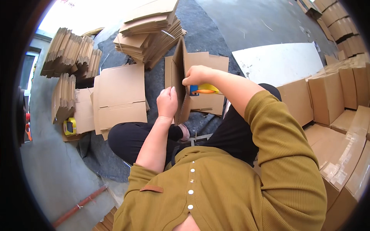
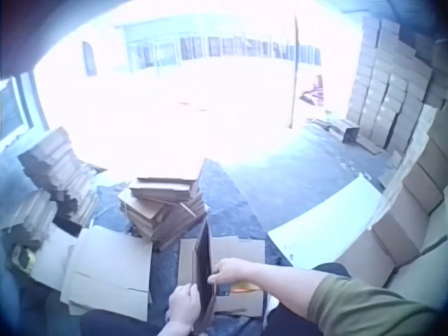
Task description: The recorder is folding flat corrugated cardboard into boxes and sealing the bottoms with a handheld tape dispenser.
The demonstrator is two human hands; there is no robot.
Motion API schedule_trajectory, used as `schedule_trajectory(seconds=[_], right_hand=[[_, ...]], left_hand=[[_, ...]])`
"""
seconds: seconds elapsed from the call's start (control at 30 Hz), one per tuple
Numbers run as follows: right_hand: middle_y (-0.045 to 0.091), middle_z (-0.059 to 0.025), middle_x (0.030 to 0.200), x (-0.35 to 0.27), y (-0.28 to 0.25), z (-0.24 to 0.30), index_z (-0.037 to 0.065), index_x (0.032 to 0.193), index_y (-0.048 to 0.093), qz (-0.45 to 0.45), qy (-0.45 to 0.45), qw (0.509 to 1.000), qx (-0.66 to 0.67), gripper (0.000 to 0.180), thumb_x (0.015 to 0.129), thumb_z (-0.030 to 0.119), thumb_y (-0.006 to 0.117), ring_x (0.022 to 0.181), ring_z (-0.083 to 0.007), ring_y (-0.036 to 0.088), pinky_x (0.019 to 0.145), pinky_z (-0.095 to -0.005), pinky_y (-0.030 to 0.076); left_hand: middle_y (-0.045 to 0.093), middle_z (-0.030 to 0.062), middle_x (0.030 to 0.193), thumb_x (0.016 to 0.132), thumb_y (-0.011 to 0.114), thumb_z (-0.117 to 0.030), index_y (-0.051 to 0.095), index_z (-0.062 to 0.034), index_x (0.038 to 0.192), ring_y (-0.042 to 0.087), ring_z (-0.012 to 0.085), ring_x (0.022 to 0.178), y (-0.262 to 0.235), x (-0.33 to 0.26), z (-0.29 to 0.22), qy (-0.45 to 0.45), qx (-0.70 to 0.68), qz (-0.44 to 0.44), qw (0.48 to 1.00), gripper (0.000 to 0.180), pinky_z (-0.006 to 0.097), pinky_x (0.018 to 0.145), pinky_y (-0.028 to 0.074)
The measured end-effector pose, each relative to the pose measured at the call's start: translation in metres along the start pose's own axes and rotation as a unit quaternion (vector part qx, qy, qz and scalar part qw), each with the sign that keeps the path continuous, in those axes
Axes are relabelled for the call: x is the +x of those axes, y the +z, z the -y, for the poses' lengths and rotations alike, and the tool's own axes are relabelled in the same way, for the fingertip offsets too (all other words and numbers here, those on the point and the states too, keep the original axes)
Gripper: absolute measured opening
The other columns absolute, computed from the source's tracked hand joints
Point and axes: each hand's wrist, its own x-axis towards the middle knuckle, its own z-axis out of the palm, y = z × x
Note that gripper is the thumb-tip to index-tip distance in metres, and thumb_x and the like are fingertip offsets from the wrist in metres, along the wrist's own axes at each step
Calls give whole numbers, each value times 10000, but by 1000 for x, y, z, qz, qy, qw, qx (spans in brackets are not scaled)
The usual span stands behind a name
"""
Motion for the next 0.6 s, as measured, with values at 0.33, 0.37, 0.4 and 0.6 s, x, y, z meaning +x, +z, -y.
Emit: schedule_trajectory(seconds=[0.33, 0.37, 0.4, 0.6], right_hand=[[728, -130, 1062, -56, 3, 24, 98, 1010, 758, 57, 46, 988, -133, 374, 814, 383, 617, 1018, -312, 682, 887, -416, 534], [726, -130, 1070, -53, 6, 21, 98, 1016, 757, 63, 41, 991, -113, 377, 819, 388, 617, 1027, -317, 678, 897, -418, 530], [722, -133, 1075, -51, 8, 17, 98, 1030, 755, 68, 26, 993, -95, 394, 840, 418, 627, 1038, -326, 670, 907, -427, 524], [724, -159, 996, -43, 14, 14, 84, 983, 759, 92, 6, 989, -115, 441, 875, 496, 642, 985, -338, 677, 868, -433, 528]], left_hand=[[681, 259, 978, 961, 493, -311, 698, 15, 982, 642, 449, 940, -12, 67, 22, -66, 109, -30, 991, 386, 491, 853, 507], [681, 259, 978, 961, 493, -311, 698, 15, 982, 642, 449, 940, -9, 70, 24, -68, 108, -29, 991, 386, 491, 853, 507], [682, 256, 975, 964, 483, -315, 696, 14, 988, 643, 449, 941, -6, 71, 26, -87, 118, -34, 989, 393, 495, 856, 507], [539, 185, 1334, 957, 541, -200, 525, -60, 1366, 552, 378, 1172, -14, 48, 19, 19, 184, -63, 981, 433, 471, 996, 456]])
